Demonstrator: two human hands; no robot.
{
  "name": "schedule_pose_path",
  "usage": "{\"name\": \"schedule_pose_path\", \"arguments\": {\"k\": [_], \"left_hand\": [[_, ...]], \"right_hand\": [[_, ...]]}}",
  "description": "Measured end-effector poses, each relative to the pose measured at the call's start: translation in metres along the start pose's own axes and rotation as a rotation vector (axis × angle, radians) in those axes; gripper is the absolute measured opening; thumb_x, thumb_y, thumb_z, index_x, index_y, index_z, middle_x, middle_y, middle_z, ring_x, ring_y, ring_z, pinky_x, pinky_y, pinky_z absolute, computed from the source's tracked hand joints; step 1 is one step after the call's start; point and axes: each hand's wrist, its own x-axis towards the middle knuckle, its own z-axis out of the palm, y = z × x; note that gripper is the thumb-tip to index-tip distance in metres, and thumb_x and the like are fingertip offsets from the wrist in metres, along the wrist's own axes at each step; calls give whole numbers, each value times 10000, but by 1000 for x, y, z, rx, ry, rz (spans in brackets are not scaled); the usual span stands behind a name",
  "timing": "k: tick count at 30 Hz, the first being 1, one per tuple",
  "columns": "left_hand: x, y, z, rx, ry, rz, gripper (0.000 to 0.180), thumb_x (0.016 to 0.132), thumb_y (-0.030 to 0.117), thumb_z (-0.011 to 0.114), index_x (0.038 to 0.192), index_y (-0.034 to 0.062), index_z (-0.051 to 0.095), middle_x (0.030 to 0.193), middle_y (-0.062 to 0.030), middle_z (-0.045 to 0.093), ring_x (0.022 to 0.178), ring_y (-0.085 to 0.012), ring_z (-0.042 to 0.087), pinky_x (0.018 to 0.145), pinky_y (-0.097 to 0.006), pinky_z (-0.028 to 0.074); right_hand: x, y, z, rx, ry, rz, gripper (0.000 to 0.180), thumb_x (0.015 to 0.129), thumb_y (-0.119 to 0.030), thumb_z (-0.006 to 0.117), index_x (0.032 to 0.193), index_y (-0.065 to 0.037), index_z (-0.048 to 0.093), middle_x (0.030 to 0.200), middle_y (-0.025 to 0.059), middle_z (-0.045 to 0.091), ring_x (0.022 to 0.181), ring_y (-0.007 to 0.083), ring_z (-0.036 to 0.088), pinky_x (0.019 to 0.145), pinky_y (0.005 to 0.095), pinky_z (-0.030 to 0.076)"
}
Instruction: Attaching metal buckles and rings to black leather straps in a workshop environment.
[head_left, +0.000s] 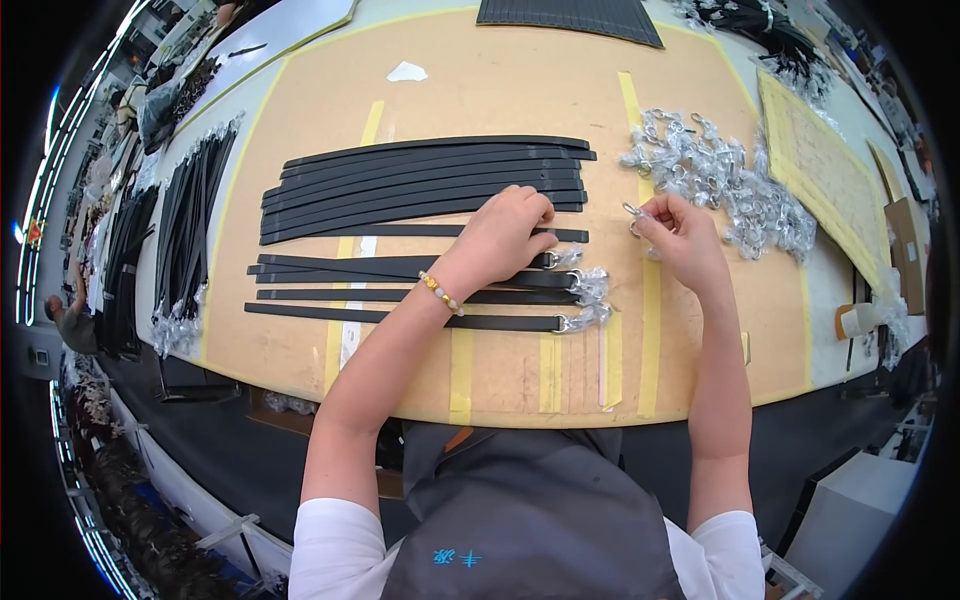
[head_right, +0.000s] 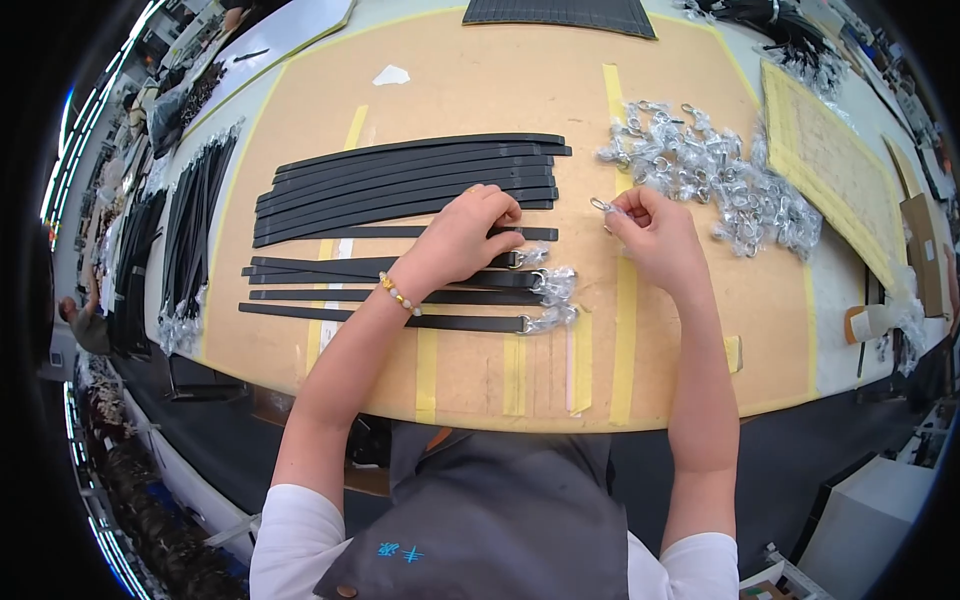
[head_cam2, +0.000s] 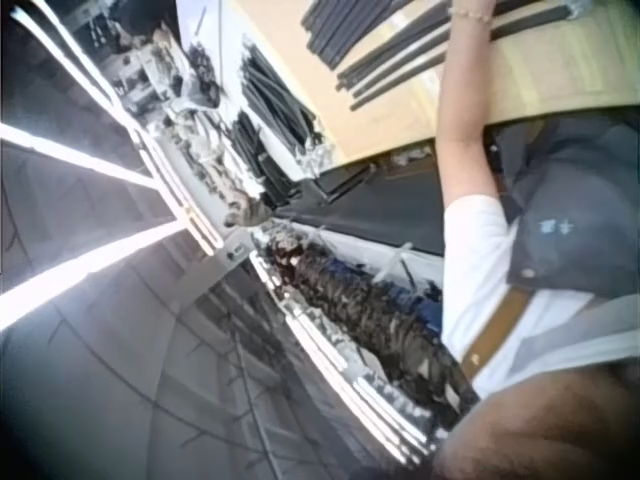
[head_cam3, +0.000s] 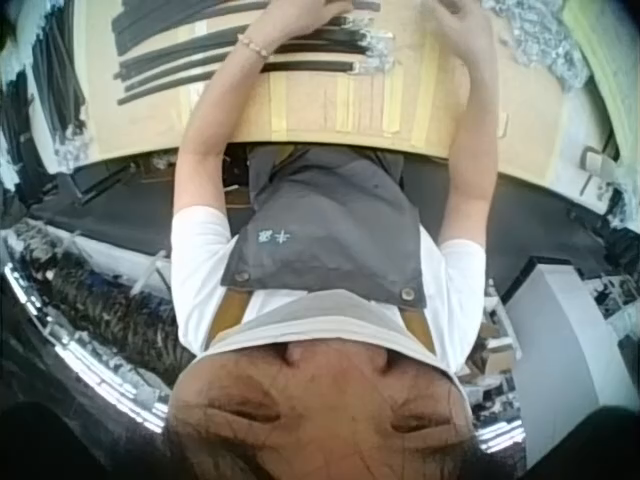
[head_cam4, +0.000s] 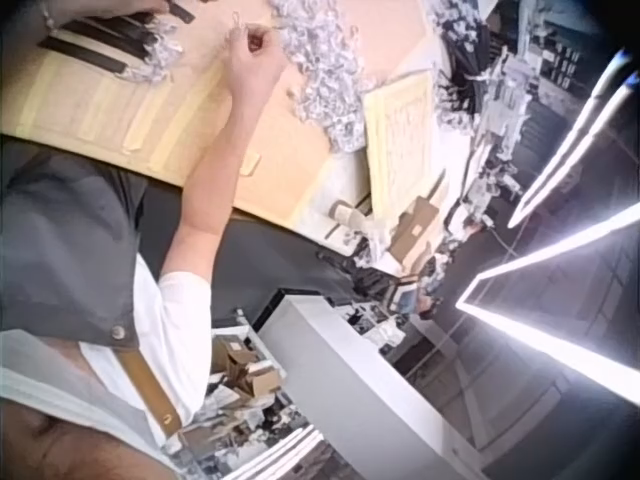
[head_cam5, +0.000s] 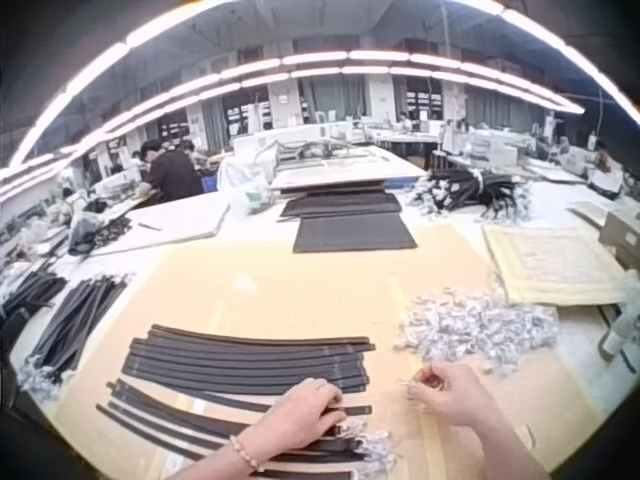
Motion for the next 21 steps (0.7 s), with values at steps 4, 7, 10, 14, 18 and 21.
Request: {"name": "schedule_pose_path", "arguments": {"k": [4, 7, 10, 14, 18, 21], "left_hand": [[-9, 5, -7, -48, -111, -53, 178, 851, 118, 751, 916, 31, 611, 898, -94, 591, 916, -277, 554, 830, -373, 487], [-10, 10, -23, -52, -184, -70, 183, 866, 103, 755, 922, 22, 601, 915, -73, 609, 897, -201, 585, 802, -330, 496], [-13, 19, -37, -590, -190, -327, 170, 892, 78, 756, 955, 14, 611, 961, -35, 626, 910, -99, 596, 794, -268, 502], [-18, 25, -40, -830, 82, -84, 199, 893, 80, 768, 1040, 4, 658, 834, 8, 666, 798, -52, 611, 727, -218, 512], [-21, 28, -41, -786, 116, -72, 192, 866, 71, 784, 1009, 6, 672, 820, 12, 649, 747, -32, 578, 682, -207, 496], [-23, 28, -44, -759, 124, -76, 190, 848, 56, 781, 997, 9, 672, 793, 22, 630, 712, -22, 542, 639, -197, 464]], "right_hand": [[-6, -18, -4, 412, -230, 31, 215, 928, -190, 727, 1075, -48, 661, 909, -53, 650, 814, 37, 582, 692, 224, 455], [-11, -23, 7, 469, -254, -8, 240, 939, -230, 725, 1103, -68, 658, 936, -48, 653, 823, 36, 578, 714, 216, 452], [-13, -23, 16, 540, -265, -126, 240, 966, -255, 696, 1104, -63, 658, 933, -36, 655, 825, 47, 586, 728, 222, 457], [-18, -25, 23, 783, -498, -81, 236, 987, -252, 663, 1104, -48, 657, 942, -13, 664, 839, 67, 600, 746, 232, 464], [-21, -25, 33, 936, -530, -105, 205, 1008, -229, 626, 1082, -38, 631, 936, 30, 668, 847, 97, 619, 764, 269, 489], [-23, -28, 37, 966, -542, -118, 184, 1020, -211, 607, 1080, -36, 603, 929, 44, 666, 853, 109, 629, 772, 286, 505]]}}
